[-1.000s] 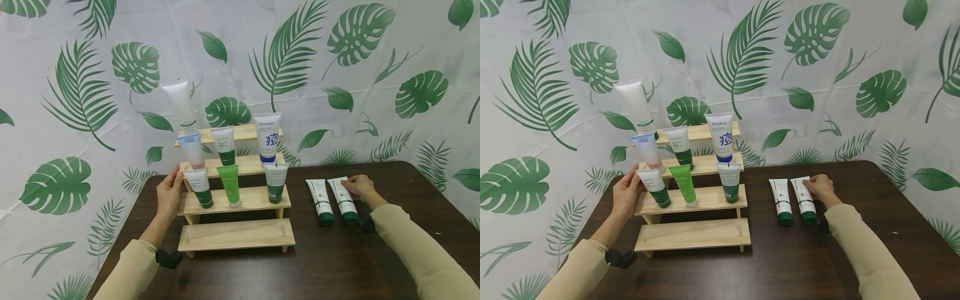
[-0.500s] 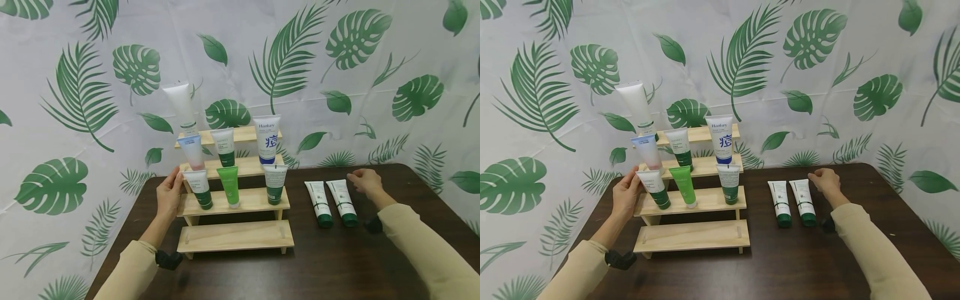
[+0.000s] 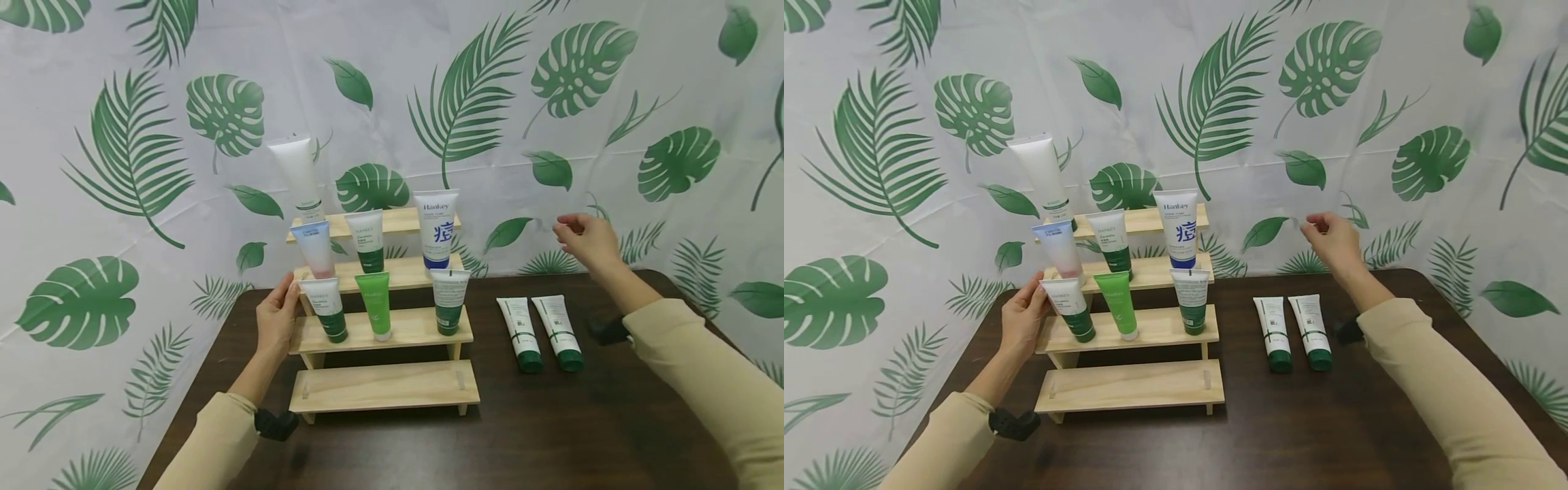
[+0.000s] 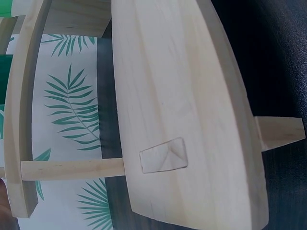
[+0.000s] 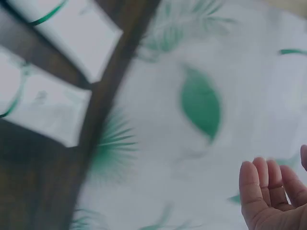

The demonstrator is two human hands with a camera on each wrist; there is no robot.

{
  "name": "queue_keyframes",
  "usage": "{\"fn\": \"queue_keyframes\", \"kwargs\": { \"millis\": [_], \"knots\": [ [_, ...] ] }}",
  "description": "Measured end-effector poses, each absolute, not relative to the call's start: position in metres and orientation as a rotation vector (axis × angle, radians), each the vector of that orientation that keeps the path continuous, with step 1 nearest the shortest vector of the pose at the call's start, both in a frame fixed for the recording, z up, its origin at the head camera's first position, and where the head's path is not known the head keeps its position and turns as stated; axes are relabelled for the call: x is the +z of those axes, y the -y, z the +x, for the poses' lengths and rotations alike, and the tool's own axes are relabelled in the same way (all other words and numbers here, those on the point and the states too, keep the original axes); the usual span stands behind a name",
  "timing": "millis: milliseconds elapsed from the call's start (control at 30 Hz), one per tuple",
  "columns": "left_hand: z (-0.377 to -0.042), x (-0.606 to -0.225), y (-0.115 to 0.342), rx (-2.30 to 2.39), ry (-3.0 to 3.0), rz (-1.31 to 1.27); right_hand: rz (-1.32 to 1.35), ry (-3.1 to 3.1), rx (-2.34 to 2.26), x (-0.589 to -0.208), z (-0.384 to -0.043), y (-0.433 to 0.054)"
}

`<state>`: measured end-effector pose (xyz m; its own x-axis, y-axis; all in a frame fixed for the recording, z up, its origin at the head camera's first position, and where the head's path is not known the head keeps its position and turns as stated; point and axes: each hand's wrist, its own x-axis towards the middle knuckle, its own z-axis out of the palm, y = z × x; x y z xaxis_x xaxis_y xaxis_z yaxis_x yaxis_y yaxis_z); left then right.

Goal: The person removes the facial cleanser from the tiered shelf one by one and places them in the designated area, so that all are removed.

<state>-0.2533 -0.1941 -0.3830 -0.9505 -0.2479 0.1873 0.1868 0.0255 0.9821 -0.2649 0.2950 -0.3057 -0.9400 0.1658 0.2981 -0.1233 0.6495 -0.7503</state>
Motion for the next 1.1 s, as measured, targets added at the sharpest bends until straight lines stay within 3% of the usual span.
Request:
{"fn": "queue_keyframes", "kwargs": {
  "millis": [633, 1100],
  "knots": [
    [-0.254, -0.386, 0.197, -2.015, 1.958, 0.058, 0.290, 2.331, 1.316, -0.184, -0.254, -0.176],
    [-0.253, -0.385, 0.194, -2.008, 1.946, 0.054, 0.420, 2.337, 1.490, -0.152, -0.264, -0.091]
  ]
}}
